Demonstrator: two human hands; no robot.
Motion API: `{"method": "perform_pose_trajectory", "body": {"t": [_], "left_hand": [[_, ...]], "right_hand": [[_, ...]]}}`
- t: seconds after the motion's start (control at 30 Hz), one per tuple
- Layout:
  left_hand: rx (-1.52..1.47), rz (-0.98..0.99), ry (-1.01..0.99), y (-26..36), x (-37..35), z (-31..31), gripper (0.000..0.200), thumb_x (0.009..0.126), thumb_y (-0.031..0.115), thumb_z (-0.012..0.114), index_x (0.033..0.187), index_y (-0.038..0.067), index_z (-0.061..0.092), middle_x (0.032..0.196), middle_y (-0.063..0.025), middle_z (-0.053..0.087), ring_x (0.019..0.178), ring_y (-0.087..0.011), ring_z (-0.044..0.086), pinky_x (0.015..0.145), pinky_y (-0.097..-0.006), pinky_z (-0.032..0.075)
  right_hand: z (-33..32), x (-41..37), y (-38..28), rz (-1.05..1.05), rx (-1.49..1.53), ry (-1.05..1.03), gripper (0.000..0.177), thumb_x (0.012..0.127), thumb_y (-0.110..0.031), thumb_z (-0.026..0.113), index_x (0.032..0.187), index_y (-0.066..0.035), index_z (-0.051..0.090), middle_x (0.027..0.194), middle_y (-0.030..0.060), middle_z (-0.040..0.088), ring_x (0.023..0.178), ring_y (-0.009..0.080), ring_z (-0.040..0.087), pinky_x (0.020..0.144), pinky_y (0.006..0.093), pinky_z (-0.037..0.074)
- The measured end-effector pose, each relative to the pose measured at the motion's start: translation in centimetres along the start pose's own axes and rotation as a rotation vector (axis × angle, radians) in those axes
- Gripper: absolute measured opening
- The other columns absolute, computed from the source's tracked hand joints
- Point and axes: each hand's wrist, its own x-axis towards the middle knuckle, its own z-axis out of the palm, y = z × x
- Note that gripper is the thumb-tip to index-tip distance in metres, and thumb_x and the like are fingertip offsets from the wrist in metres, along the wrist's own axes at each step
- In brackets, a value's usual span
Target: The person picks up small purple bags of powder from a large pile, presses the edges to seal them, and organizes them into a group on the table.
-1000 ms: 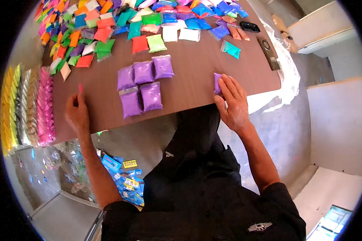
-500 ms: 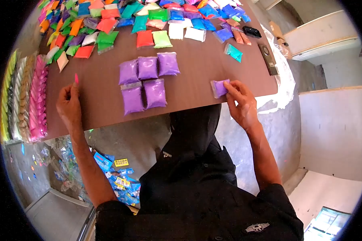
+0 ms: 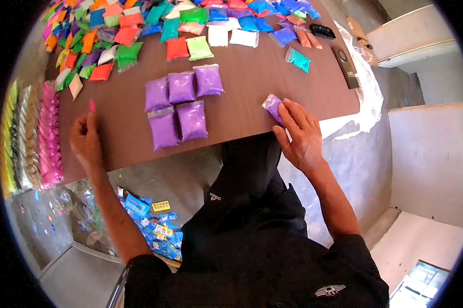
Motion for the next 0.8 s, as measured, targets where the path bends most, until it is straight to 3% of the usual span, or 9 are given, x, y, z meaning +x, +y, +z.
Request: {"method": "perform_pose_trajectory", "body": {"t": [0.3,0.53,0.8], "left_hand": [[0.030,-0.008,-0.015,-1.1,0.2,-0.1,0.023,0.095,0.022,0.071,0.093,-0.001,0.072,0.074,0.0000,0.063,0.068,-0.0073,0.054,0.062,-0.0263,0.045],[-0.042,-0.080,0.001,0.8,-0.3,0.0,0.025,0.094,0.024,0.072,0.092,-0.002,0.071,0.075,-0.0001,0.064,0.069,-0.0075,0.055,0.063,-0.0259,0.045],[-0.062,-0.075,0.019,1.0,-0.2,-0.2,0.025,0.094,0.022,0.072,0.091,-0.002,0.071,0.076,-0.0006,0.064,0.071,-0.0075,0.055,0.065,-0.0263,0.046]], "right_hand": [[0.0,-0.7,-1.8,0.110,0.083,-0.024,0.049,0.082,-0.014,0.077,0.128,-0.003,0.063,0.135,0.0162,0.056,0.114,0.0325,0.061,0.095,0.0433,0.047],[1.7,0.8,-4.7,0.042,0.332,0.060,0.049,0.077,-0.016,0.083,0.119,0.002,0.066,0.128,0.0189,0.060,0.101,0.0334,0.066,0.087,0.0408,0.055],[3.4,3.7,-7.8,-0.052,0.401,0.043,0.044,0.076,-0.016,0.082,0.115,0.000,0.067,0.124,0.0177,0.061,0.095,0.0318,0.067,0.083,0.0417,0.055]]}}
